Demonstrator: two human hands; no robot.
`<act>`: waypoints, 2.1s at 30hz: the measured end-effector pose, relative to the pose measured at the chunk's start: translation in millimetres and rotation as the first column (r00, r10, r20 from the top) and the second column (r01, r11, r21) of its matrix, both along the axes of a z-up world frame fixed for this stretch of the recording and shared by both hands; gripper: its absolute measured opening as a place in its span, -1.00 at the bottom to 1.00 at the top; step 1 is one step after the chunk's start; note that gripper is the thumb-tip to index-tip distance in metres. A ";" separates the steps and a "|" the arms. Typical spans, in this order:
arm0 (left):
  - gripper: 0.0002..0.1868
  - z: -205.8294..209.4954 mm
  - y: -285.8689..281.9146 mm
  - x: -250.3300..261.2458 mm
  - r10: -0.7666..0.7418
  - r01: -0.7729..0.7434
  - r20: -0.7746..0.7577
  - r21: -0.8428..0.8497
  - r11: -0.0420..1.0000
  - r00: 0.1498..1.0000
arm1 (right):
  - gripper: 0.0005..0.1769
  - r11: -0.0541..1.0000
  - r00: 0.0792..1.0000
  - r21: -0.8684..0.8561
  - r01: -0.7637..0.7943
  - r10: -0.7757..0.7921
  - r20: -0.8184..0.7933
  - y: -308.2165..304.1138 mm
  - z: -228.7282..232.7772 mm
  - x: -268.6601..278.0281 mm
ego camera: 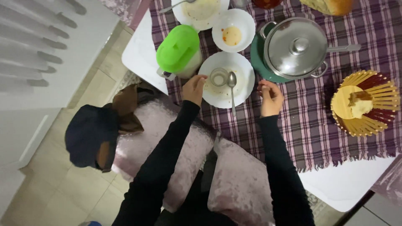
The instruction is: The person clears used dishes, glasses, and a serving tray from a dining table and places them on a nearby kitchen counter. They handle plates with cutlery, empty glasses, a small container, and a large food tray, moving each item one at a time.
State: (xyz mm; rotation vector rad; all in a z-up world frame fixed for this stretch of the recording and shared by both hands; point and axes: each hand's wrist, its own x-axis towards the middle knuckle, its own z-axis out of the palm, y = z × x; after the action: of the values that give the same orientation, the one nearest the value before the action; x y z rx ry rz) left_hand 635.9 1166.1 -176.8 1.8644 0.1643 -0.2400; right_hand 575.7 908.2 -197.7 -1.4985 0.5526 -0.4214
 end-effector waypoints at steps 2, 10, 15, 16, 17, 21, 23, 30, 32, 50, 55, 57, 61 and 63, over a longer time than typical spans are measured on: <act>-0.62 -14.5 1.0 6.0 0.013 -0.012 -0.049 0.021 1.000 0.999 | -0.77 1.000 0.999 -0.009 0.016 -0.016 -0.035 -7.5 -37.3 7.2; -0.66 -96.1 19.3 23.1 0.067 -0.037 -0.222 0.138 0.990 0.973 | -0.71 0.993 0.993 -0.120 0.013 -0.027 -0.112 -23.4 -159.3 12.5; -0.51 -140.7 23.3 28.1 0.095 -0.017 -0.325 0.237 0.971 0.941 | -0.55 0.992 0.988 -0.124 0.020 -0.039 -0.152 -17.9 -176.0 11.7; -0.51 -164.9 27.7 27.5 0.094 -0.015 -0.327 0.235 0.972 0.940 | -0.55 0.992 0.987 -0.126 0.021 -0.041 -0.154 -17.8 -175.9 11.8; -0.44 -188.9 32.6 27.8 0.073 -0.009 -0.344 0.186 0.983 0.936 | -0.57 0.996 0.987 -0.091 0.021 -0.035 -0.154 -17.4 -175.8 13.1; -0.34 -206.4 28.7 32.7 0.060 -0.051 -0.431 0.034 0.998 0.901 | -0.53 0.992 0.985 -0.127 -0.020 -0.003 -0.175 -30.5 -222.3 12.8; -0.32 -200.2 26.6 31.5 0.056 -0.038 -0.442 0.048 0.998 0.895 | -0.50 0.994 0.986 -0.105 -0.026 0.008 -0.169 -30.5 -229.5 11.1; -0.28 -174.2 23.4 34.1 0.047 -0.047 -0.500 0.013 0.999 0.865 | -0.46 1.000 0.983 0.000 0.007 -0.007 -0.185 -29.4 -245.4 3.5; -0.32 -245.9 37.6 31.9 0.033 0.000 -0.484 0.069 0.998 0.875 | -0.48 1.000 0.982 0.007 0.016 -0.014 -0.190 -23.4 -226.4 2.3; -0.18 -22.4 9.5 21.1 -0.029 0.103 -0.486 0.125 0.987 0.873 | -0.51 0.987 0.963 0.137 0.084 -0.046 -0.265 -38.2 -135.7 -46.7; -0.24 26.7 -0.7 4.5 -0.057 0.093 -0.412 0.067 0.993 0.910 | -0.56 0.961 0.943 0.226 0.157 -0.078 -0.323 -32.5 -53.6 -66.3; -0.29 30.8 -2.4 0.4 -0.076 0.095 -0.308 0.046 0.994 0.948 | -0.57 0.965 0.954 0.223 0.136 -0.067 -0.291 -44.3 -41.2 -78.7; -0.26 43.3 -11.2 -14.8 -0.144 0.128 -0.278 -0.074 0.989 0.950 | -0.54 0.966 0.948 0.187 0.180 -0.120 -0.295 -46.1 33.9 -109.4; -0.30 44.7 -16.5 -27.2 -0.177 0.150 -0.227 -0.131 0.980 0.958 | -0.59 0.960 0.949 0.197 0.198 -0.138 -0.283 -48.4 65.3 -128.2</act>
State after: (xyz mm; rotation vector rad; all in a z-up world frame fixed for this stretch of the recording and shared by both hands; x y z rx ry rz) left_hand 608.7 1149.6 -132.0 1.7343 0.1564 -0.5773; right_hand 447.6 859.8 -132.4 -1.3021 0.9178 -0.2797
